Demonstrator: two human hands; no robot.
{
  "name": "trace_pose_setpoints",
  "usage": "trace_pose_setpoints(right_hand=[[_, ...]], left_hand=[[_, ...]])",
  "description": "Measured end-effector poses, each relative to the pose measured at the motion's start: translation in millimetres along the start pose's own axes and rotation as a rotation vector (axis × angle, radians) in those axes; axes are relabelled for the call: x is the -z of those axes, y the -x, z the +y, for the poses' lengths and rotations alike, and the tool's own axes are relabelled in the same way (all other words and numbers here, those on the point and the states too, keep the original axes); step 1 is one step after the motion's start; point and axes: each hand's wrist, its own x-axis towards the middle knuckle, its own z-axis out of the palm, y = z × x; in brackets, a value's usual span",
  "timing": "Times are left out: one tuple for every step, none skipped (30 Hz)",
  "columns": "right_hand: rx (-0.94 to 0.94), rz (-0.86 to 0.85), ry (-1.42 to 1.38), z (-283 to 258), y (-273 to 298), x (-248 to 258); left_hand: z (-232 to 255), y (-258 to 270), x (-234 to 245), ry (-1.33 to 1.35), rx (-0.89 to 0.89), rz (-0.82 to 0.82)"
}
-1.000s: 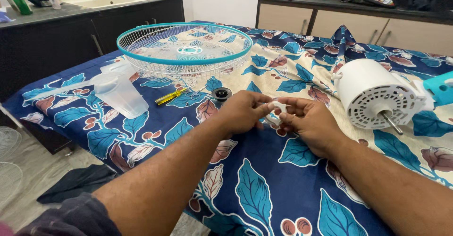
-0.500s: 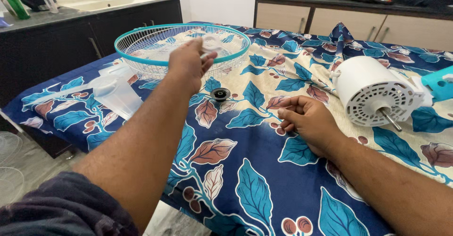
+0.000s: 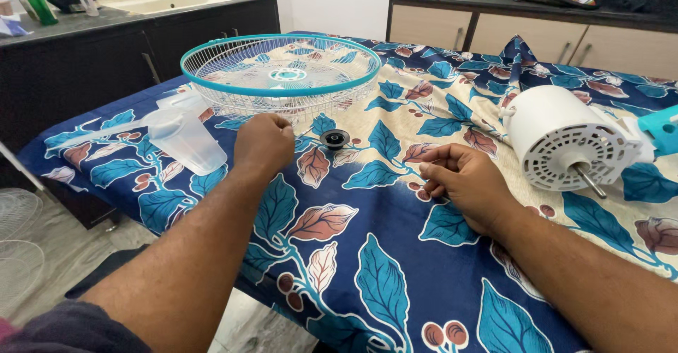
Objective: The person disassembles a table fan by removing the front grille, unscrewing the central cap, detaching the fan blades, and removing the rear grille and motor housing. A screwdriver is used to loosen screws on the central cap and motor housing.
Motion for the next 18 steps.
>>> trace_pose_setpoints(right_hand=[[0.001, -0.003, -0.002, 0.3, 0.0, 0.3], [0.001, -0.005, -0.001, 1.0, 0.2, 0.2], [0.001, -0.006, 0.001, 1.6, 0.5, 0.3], [0.005, -0.007, 0.004, 1.2, -0.3, 0.5], [0.009, -0.009, 0.006, 1.2, -1.1, -0.1], [0.010, -0.007, 0.009, 1.7, -0.7, 0.2], [0.011, -0.006, 0.011, 2.2, -0.5, 0.5], [0.014, -0.004, 0.008, 2.6, 0.0, 0.8], [0.016, -0.003, 0.005, 2.8, 0.6, 1.2], [0.019, -0.005, 0.004, 2.8, 0.4, 1.3], [0.014, -0.005, 0.020, 2.5, 0.6, 1.7], [0.008, -0.004, 0.035, 2.3, 1.1, 2.0], [0.002, -0.003, 0.049, 2.0, 1.5, 2.0], [0.011, -0.008, 0.044, 1.6, 1.5, 1.7], [0.020, -0.012, 0.039, 1.3, 1.5, 1.2], [0.028, -0.016, 0.033, 1.5, 2.1, 0.8], [0.025, -0.013, 0.038, 1.6, 2.7, 0.4], [0.022, -0.008, 0.042, 1.3, 3.1, -0.2]], left_hand=[[-4.5, -1.0, -0.3, -0.115, -0.040, -0.024], [-8.5, -2.0, -1.3, -0.182, -0.041, -0.053], [-12.3, -3.2, -2.1, -0.249, -0.042, -0.082], [-15.2, -5.4, -2.4, -0.314, -0.043, -0.109], [-17.6, -8.9, -2.0, -0.335, -0.020, -0.154], [-19.0, -13.0, -2.4, -0.356, 0.002, -0.202], [-20.6, -16.2, -3.4, -0.377, 0.024, -0.250], [-22.8, -18.3, -4.8, -0.397, 0.007, -0.239], [-25.3, -20.3, -6.3, -0.417, -0.010, -0.228], [-28.5, -21.7, -7.9, -0.436, -0.024, -0.216], [-31.6, -22.9, -9.6, -0.438, -0.051, -0.209], [-35.1, -24.0, -10.7, -0.442, -0.079, -0.204], [-38.1, -25.0, -11.7, -0.446, -0.106, -0.198], [-40.7, -26.4, -12.0, -0.457, -0.169, -0.205], [-43.2, -27.6, -11.3, -0.468, -0.231, -0.211], [-44.5, -28.2, -11.1, -0.478, -0.295, -0.218], [-44.8, -28.6, -10.5, -0.474, -0.288, -0.212], [-44.0, -29.4, -8.8, -0.469, -0.283, -0.206]])
